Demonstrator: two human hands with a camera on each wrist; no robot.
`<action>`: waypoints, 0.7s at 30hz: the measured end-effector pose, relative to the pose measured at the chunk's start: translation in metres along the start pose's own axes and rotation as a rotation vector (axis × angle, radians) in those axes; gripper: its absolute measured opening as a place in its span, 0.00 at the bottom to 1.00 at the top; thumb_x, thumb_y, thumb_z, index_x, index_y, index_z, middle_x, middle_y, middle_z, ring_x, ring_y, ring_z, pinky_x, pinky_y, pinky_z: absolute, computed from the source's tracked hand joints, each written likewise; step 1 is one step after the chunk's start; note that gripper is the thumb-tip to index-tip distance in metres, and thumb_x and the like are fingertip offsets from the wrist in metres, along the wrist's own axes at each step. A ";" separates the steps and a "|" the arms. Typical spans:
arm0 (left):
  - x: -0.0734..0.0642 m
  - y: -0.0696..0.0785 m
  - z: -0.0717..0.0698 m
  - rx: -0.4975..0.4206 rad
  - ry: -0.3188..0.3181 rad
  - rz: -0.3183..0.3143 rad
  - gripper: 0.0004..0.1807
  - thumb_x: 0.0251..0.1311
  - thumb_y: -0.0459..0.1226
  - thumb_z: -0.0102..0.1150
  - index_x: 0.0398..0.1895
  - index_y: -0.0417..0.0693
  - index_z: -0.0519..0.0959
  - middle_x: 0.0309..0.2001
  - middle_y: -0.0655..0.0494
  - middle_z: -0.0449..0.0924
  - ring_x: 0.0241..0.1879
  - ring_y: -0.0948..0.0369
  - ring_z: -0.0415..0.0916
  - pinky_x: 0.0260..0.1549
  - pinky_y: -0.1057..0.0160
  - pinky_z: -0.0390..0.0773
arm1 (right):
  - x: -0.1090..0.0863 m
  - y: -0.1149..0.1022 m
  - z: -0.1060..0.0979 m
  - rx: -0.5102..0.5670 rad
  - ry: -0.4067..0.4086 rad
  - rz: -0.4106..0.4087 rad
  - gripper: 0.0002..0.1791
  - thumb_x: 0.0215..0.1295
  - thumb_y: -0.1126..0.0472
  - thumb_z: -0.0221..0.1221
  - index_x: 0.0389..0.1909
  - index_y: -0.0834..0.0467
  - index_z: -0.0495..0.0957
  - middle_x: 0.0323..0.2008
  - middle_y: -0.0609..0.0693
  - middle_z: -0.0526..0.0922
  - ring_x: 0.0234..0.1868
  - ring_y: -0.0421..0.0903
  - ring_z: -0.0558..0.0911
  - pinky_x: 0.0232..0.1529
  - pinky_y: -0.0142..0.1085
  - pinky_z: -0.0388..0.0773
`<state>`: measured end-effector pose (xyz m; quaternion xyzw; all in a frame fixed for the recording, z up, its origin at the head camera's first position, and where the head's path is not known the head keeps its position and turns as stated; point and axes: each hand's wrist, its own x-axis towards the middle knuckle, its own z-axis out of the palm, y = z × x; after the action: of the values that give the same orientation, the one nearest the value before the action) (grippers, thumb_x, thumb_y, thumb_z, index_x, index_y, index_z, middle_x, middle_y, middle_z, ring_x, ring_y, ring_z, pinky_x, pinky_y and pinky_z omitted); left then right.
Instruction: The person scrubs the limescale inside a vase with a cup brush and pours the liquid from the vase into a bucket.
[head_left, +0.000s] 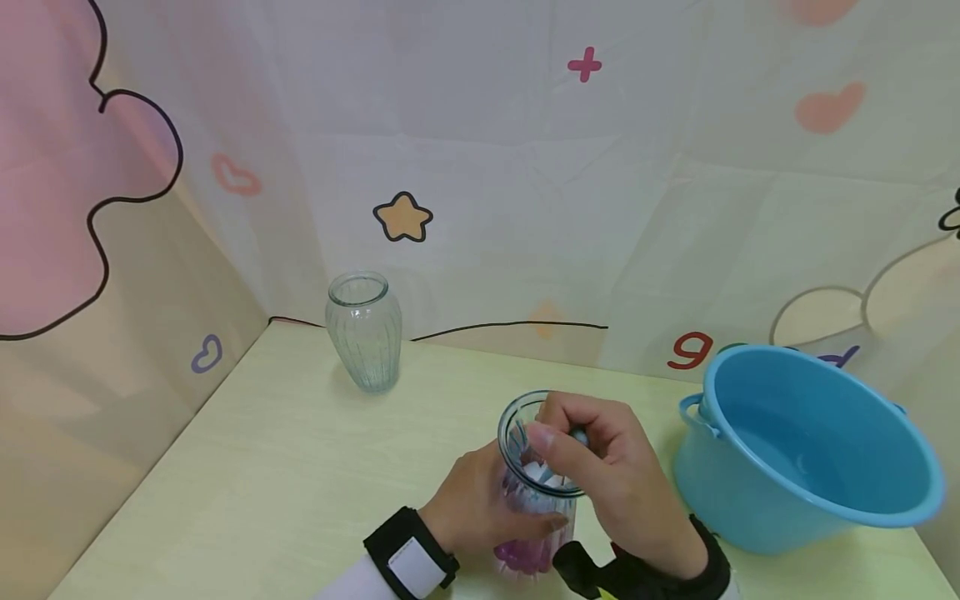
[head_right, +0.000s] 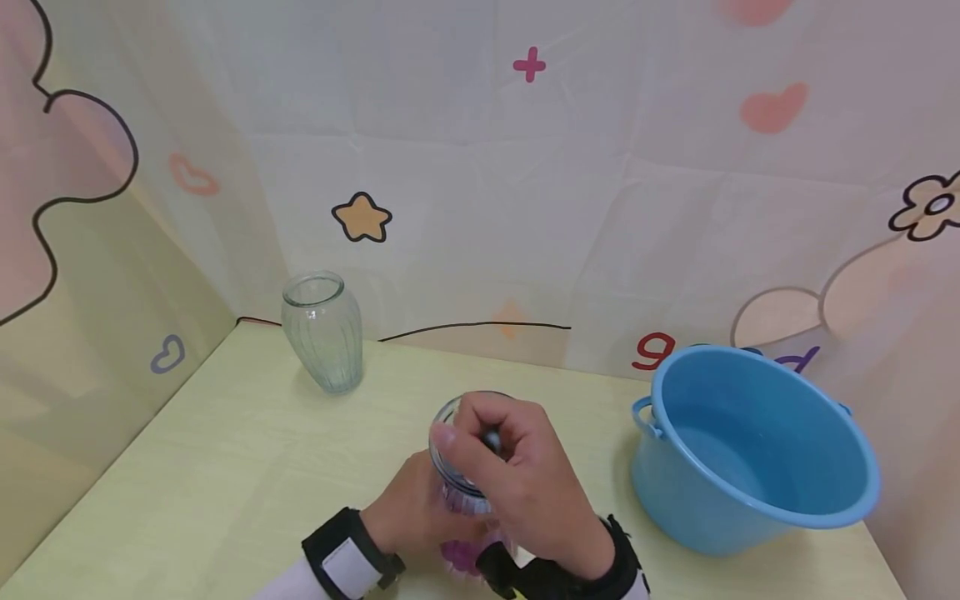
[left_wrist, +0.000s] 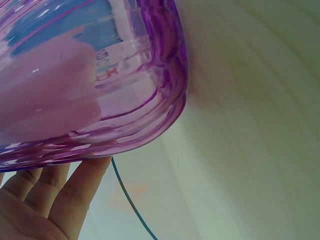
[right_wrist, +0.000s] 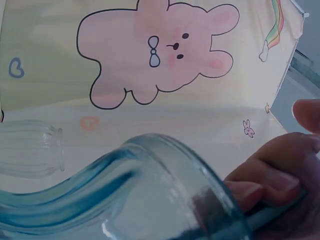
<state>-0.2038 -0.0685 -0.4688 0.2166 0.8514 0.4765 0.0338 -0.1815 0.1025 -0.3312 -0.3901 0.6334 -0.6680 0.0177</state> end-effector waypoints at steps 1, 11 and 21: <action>0.000 0.000 0.000 0.001 0.002 0.003 0.43 0.49 0.62 0.75 0.68 0.71 0.66 0.51 0.70 0.84 0.49 0.71 0.81 0.52 0.64 0.83 | 0.000 -0.001 0.000 0.002 -0.004 0.004 0.16 0.76 0.71 0.48 0.25 0.60 0.66 0.23 0.52 0.62 0.28 0.48 0.69 0.23 0.42 0.66; 0.000 0.000 0.002 0.020 0.014 -0.012 0.43 0.47 0.64 0.75 0.66 0.67 0.69 0.51 0.71 0.85 0.51 0.70 0.81 0.53 0.62 0.83 | -0.004 -0.003 -0.001 0.123 0.061 -0.190 0.20 0.73 0.76 0.44 0.20 0.58 0.58 0.20 0.49 0.53 0.21 0.46 0.57 0.19 0.38 0.56; 0.000 0.000 0.002 0.032 0.013 -0.021 0.41 0.47 0.64 0.75 0.64 0.70 0.69 0.50 0.72 0.85 0.51 0.70 0.81 0.53 0.61 0.82 | -0.003 0.003 0.001 0.126 0.096 -0.259 0.21 0.70 0.79 0.43 0.18 0.59 0.60 0.18 0.50 0.54 0.20 0.46 0.58 0.19 0.38 0.55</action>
<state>-0.2038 -0.0671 -0.4697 0.2050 0.8614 0.4637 0.0299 -0.1802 0.1030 -0.3356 -0.4344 0.5347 -0.7209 -0.0745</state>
